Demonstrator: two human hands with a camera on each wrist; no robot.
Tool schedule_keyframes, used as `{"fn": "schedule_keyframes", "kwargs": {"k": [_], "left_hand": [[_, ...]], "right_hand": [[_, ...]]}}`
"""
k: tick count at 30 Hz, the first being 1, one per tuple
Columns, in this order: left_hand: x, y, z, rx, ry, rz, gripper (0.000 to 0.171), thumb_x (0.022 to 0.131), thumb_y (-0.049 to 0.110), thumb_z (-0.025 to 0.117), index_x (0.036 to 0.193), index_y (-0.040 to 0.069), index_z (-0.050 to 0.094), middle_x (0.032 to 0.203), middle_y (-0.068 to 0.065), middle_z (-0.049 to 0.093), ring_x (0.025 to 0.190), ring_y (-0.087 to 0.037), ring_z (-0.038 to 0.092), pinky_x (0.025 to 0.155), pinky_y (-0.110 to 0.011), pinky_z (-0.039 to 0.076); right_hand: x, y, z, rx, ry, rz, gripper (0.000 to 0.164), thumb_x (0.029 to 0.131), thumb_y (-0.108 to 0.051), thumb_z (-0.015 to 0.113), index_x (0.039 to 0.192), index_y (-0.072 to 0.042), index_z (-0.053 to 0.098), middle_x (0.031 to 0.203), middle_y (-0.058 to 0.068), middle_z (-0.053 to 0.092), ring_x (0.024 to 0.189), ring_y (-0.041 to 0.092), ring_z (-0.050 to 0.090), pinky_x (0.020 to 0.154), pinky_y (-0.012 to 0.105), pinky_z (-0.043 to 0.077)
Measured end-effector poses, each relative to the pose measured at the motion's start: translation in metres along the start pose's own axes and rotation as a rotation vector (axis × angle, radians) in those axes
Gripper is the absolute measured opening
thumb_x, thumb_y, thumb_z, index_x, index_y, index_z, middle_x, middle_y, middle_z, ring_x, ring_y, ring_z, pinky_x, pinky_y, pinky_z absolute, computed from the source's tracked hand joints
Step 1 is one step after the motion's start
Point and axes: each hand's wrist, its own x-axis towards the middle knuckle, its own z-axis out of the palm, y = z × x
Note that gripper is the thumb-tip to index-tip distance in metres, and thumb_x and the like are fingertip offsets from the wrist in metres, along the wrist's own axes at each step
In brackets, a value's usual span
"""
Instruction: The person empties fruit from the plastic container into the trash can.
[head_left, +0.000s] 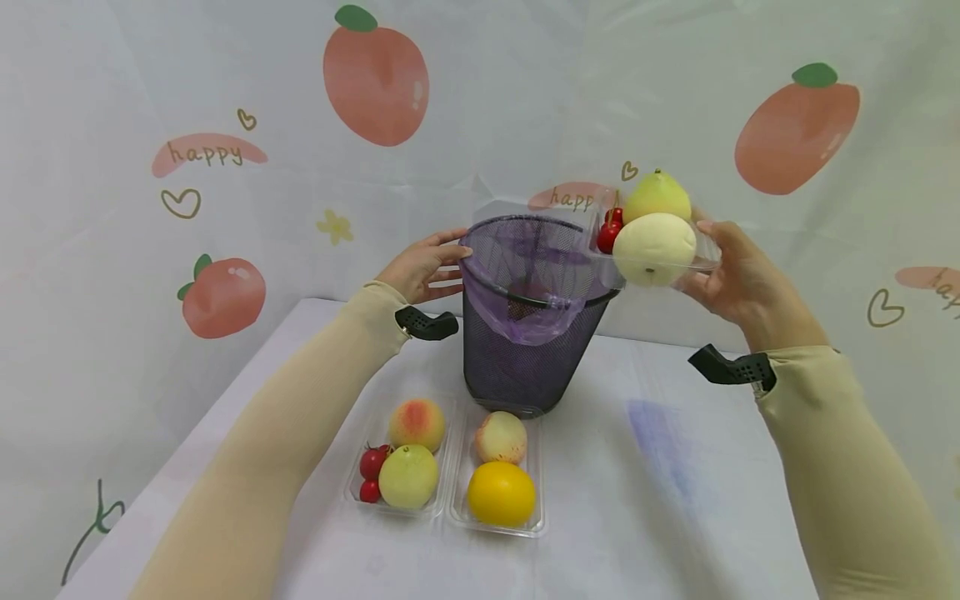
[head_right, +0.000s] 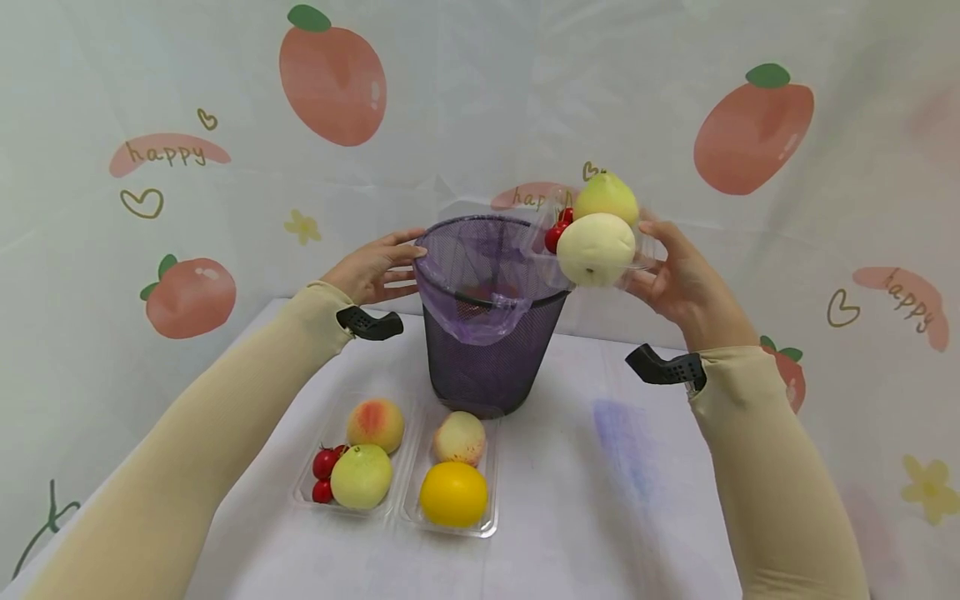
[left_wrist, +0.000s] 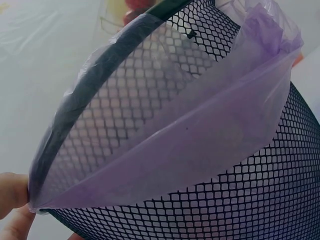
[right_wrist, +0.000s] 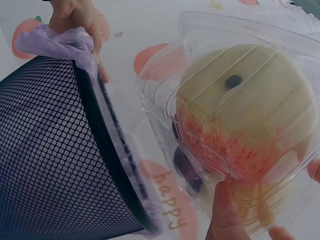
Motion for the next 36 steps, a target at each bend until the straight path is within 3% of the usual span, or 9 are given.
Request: {"fn": "schedule_keyframes", "kwargs": {"k": [5,23,26,30,36], "left_hand": [[-0.001,0.0,0.0,-0.003,-0.001,0.001,0.049,0.095,0.019,0.064,0.14,0.034,0.05,0.118,-0.001,0.055,0.11,-0.021,0.056,0.103,-0.039,0.046],[0.0,-0.001,-0.001,0.011,-0.007,0.003,0.05,0.095,0.019,0.063,0.14,0.035,0.049,0.119,-0.001,0.055,0.113,-0.021,0.056,0.103,-0.039,0.046],[0.0,-0.001,-0.001,0.012,-0.001,0.002,0.049,0.095,0.019,0.064,0.139,0.034,0.05,0.119,-0.001,0.055,0.111,-0.021,0.056,0.103,-0.039,0.046],[0.0,-0.001,-0.001,0.015,0.005,0.004,0.049,0.094,0.019,0.064,0.139,0.034,0.05,0.118,-0.001,0.055,0.11,-0.02,0.057,0.103,-0.039,0.047],[0.0,-0.001,-0.001,0.01,0.004,0.004,0.048,0.094,0.018,0.064,0.138,0.033,0.051,0.117,-0.001,0.056,0.11,-0.021,0.057,0.103,-0.039,0.046]], "right_hand": [[0.008,-0.001,0.004,0.007,0.037,-0.001,0.035,0.093,-0.022,0.061,0.126,-0.036,0.063,0.136,0.008,0.022,0.101,0.022,0.063,0.082,0.033,0.058],[0.026,-0.001,0.024,-0.13,0.147,0.014,0.061,0.091,-0.028,0.066,0.142,-0.046,0.038,0.134,0.004,0.025,0.091,0.023,0.063,0.076,0.03,0.059],[0.028,0.0,0.028,-0.173,0.164,0.008,0.065,0.09,-0.03,0.068,0.144,-0.047,0.035,0.14,0.004,0.022,0.102,0.025,0.058,0.077,0.03,0.059],[0.032,0.002,0.032,-0.227,0.167,0.003,0.069,0.09,-0.033,0.067,0.146,-0.047,0.03,0.148,0.004,0.018,0.124,0.03,0.041,0.079,0.029,0.058],[0.035,0.005,0.036,-0.284,0.171,-0.001,0.07,0.092,-0.034,0.063,0.148,-0.049,0.024,0.156,0.009,0.012,0.126,0.034,0.038,0.075,0.028,0.059]]}}
